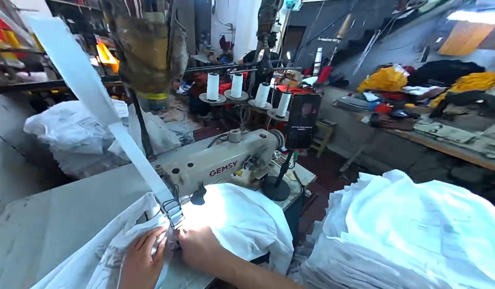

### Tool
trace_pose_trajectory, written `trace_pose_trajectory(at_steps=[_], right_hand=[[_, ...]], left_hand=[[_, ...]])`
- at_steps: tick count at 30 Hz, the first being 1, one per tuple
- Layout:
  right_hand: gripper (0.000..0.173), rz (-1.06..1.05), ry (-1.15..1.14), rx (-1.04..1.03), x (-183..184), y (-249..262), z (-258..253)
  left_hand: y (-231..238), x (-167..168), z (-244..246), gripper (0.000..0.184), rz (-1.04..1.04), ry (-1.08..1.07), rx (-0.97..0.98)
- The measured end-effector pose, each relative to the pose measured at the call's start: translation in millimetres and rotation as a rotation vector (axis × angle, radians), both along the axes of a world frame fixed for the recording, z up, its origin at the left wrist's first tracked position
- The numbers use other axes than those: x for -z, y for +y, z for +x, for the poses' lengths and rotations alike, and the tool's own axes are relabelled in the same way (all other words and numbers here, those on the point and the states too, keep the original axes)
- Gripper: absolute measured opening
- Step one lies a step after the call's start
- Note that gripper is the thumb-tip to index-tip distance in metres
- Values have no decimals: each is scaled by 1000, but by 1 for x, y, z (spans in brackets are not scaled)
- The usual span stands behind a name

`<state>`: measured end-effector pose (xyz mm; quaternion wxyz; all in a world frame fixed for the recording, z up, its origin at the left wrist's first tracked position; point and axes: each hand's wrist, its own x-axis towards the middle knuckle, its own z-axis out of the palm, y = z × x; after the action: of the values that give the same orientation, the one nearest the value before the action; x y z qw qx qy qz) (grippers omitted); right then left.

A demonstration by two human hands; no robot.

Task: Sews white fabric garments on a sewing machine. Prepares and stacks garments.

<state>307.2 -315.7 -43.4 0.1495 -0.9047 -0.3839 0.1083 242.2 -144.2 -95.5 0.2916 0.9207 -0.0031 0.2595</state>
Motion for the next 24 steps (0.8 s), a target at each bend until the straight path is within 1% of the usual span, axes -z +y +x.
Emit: trace_pose_trajectory(at_steps=[3,5,7,8,10,12,13,14,15,16,17,18,20,21,22,23,24], right_hand=[[29,24,-21,24,8,3,7],[27,2,-6,26,7,3,10],[30,22,-49,10,12,0,12],[34,18,-50,-9,12,0,13],[38,-34,-12,-83,8,-3,21],[33,84,-138,-139,21,-14,39],[31,112,-181,-123,25,-21,51],[33,79,-175,-61,22,-26,65],[40,-6,-162,20,15,-29,80],[51,-86,-130,94,8,-30,92],[59,-80,-139,130,5,-32,101],[62,-52,-165,122,4,-32,106],[54,-58,-151,36,3,-30,104],[47,-61,-161,-24,4,-30,100],[44,-38,-191,-77,5,-29,98],[43,12,-224,-100,8,-28,98],[41,109,-250,-86,14,-27,101]], left_hand=[[10,1,19,40,197,-31,-46],[12,-7,29,43,251,-21,-55],[13,-17,35,40,270,38,-57],[14,-23,37,37,270,85,-61],[17,-32,40,36,263,213,-74],[27,-31,48,40,258,294,-93],[33,-28,52,43,244,321,-102],[41,-26,56,45,224,341,-114],[47,-23,60,47,201,343,-126],[53,-19,64,47,179,316,-134],[57,-15,68,47,165,281,-143],[60,-12,73,49,159,253,-159],[64,-11,82,55,133,248,-189],[63,-13,85,57,113,281,-198],[63,-16,88,58,98,320,-206],[62,-19,91,55,89,351,-218],[61,-20,94,49,75,355,-230]])
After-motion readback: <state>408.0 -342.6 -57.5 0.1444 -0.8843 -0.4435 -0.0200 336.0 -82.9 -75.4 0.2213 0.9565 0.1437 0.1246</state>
